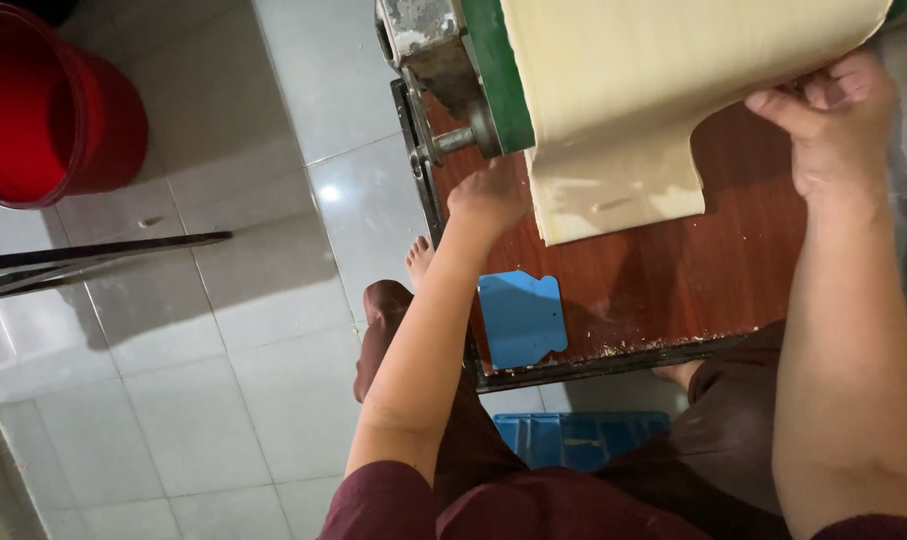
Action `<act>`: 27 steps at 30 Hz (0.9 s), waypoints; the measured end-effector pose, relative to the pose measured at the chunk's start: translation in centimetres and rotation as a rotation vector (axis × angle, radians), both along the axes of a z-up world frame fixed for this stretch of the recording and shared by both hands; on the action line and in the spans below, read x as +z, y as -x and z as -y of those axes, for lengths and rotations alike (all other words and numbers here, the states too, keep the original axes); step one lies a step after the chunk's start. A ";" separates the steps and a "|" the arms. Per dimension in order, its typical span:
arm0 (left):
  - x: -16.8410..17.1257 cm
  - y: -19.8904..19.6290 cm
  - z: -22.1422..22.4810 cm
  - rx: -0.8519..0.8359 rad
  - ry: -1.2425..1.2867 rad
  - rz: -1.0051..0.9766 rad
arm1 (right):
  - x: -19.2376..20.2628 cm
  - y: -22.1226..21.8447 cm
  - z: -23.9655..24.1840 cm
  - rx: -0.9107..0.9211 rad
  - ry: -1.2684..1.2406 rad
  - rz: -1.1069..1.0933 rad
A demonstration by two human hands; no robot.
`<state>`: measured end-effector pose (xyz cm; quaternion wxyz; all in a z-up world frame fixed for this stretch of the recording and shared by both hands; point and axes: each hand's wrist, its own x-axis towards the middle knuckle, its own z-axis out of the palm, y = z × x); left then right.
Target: The person operates a dough sheeter, feeding a sheet of dough through the rollers and folding it into layers. They then place the folded dough onto a nearby table and repeat the process with another sheet.
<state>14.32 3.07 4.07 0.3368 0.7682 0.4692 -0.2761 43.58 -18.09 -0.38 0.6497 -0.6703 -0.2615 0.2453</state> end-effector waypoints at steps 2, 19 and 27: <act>2.9 0.1 0.1 0.130 0.130 0.144 | 1.4 0.7 -0.6 0.046 -0.057 0.009; 3.1 -0.9 1.9 0.548 0.460 1.056 | 1.4 0.2 -0.2 0.015 -0.187 -0.142; 1.9 -1.4 1.4 0.509 0.317 0.540 | 2.1 -0.1 1.9 0.254 0.310 0.202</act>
